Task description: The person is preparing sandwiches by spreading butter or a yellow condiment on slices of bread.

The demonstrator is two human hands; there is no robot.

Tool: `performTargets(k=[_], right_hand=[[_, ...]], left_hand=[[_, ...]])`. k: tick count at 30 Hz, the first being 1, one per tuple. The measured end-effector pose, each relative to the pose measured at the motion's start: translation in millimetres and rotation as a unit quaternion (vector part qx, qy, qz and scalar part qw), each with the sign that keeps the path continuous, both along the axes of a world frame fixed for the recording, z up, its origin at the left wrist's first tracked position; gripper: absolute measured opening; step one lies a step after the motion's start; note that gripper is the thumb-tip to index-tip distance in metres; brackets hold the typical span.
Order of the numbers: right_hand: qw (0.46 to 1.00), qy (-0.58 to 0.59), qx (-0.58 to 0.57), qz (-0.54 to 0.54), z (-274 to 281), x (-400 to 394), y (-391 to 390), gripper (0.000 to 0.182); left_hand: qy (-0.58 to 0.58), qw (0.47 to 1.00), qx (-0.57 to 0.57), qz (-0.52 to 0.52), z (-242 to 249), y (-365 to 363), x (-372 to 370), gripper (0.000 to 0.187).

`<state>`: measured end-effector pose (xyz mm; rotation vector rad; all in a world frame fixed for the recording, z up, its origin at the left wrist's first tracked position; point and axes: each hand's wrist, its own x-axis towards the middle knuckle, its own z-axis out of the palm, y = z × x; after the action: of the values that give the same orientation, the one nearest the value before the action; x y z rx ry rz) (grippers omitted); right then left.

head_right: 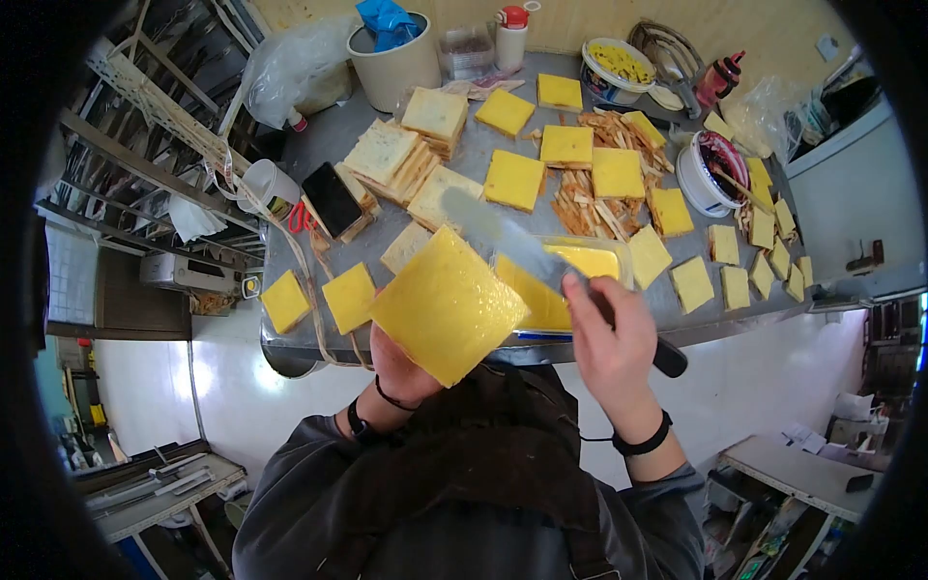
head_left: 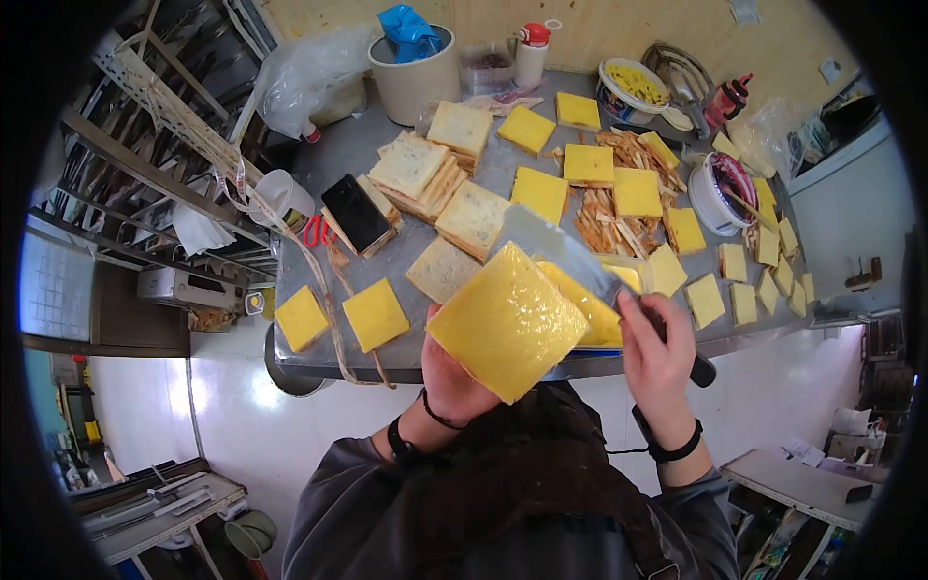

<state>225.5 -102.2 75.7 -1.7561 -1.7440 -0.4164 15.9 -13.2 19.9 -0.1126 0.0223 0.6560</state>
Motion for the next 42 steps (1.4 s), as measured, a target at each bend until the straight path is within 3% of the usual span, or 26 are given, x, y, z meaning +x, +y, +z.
performTargets(k=[3,6,11,14,21,27,29,33,39,42], right_hand=[[0.999,0.031,0.013,-0.011,2,11,1,0.040],[0.999,0.048,-0.016,0.010,17,-3,-11,0.041],[0.984,0.100,-0.089,0.117,9,-52,-26,0.040],[0.981,0.118,-0.088,0.126,-5,-60,-22,0.039],[0.994,0.082,-0.055,0.051,-3,-37,-7,0.048],[0.997,0.057,-0.047,0.000,5,-13,6,0.043],[0.994,0.100,-0.050,-0.011,5,-9,3,0.042],[0.988,0.142,-0.058,0.034,9,-21,-11,0.041],[0.975,0.169,-0.111,0.091,0,-44,-24,0.044],[0.973,0.158,-0.111,0.128,-2,-55,-25,0.043]], left_hand=[[0.064,0.998,0.004,-0.001,9,1,-1,0.069],[-0.017,0.999,0.029,0.007,-9,2,-3,0.067],[-0.012,0.998,0.048,0.028,-14,4,-1,0.065],[-0.015,0.998,0.060,0.029,-14,3,-2,0.065],[0.012,0.998,0.046,0.043,-11,-1,-3,0.064],[0.032,0.999,0.020,0.022,-4,1,-4,0.064],[0.028,0.999,0.024,0.017,-3,3,-5,0.064],[0.044,0.998,0.000,0.044,-8,4,-6,0.063],[-0.037,0.997,0.004,0.063,-21,7,-6,0.061],[0.042,0.994,0.064,0.074,-20,9,-5,0.059]])
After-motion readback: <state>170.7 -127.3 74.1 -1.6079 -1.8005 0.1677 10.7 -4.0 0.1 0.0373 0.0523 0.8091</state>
